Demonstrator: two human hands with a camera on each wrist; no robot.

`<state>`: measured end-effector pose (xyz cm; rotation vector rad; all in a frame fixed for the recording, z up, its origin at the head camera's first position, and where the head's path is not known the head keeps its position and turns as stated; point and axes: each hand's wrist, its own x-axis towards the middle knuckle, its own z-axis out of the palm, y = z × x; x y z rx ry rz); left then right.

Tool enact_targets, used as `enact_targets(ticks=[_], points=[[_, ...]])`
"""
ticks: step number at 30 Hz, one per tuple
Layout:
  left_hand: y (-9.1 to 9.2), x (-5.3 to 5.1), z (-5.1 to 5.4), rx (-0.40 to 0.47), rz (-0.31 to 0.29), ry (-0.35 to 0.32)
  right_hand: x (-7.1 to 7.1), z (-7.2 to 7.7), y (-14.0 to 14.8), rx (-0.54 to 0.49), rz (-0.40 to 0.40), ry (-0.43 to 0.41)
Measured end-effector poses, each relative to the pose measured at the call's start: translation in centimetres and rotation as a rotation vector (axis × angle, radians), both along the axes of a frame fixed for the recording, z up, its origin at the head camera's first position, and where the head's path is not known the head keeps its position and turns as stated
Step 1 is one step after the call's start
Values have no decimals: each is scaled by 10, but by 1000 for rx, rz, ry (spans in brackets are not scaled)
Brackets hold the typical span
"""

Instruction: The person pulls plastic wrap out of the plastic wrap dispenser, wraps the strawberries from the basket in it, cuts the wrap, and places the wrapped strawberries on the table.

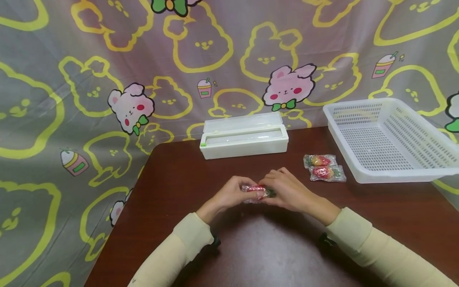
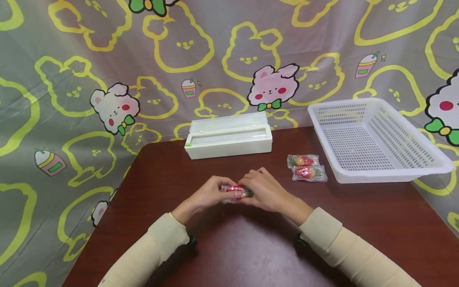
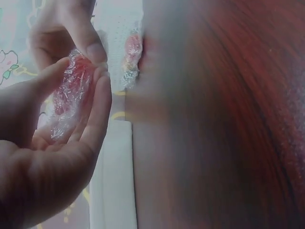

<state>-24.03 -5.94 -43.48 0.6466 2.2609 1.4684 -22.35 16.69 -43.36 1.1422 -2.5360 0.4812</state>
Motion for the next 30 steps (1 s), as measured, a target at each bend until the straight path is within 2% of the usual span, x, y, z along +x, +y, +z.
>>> enact_targets(ticks=[3,6,7,10,14,19,24,26,28,30], points=[[0,-1,1,26,-38,-72,1,2,8,3,-37,-32],[-6,0,5,-12,-49,-56,1,2,28,15,-92,-58],[-10,0,6,-33,-49,-23,2,1,37,19,-108,-68],[-26,1,9,-114,-7,130,4,-4,71,41,-151,-75],[-48,-4,10,-150,100,290,4,-13,116,95,-168,-23],[-65,-13,10,-186,226,386,2,-24,150,163,-193,49],[-76,-19,8,-234,245,391,3,-26,156,205,-238,99],[-80,-20,12,-312,236,467,3,-18,149,211,-251,105],[-82,-19,18,-440,216,619,2,-3,134,213,-251,95],[-80,-20,28,-581,214,801,-4,16,112,209,-248,100]])
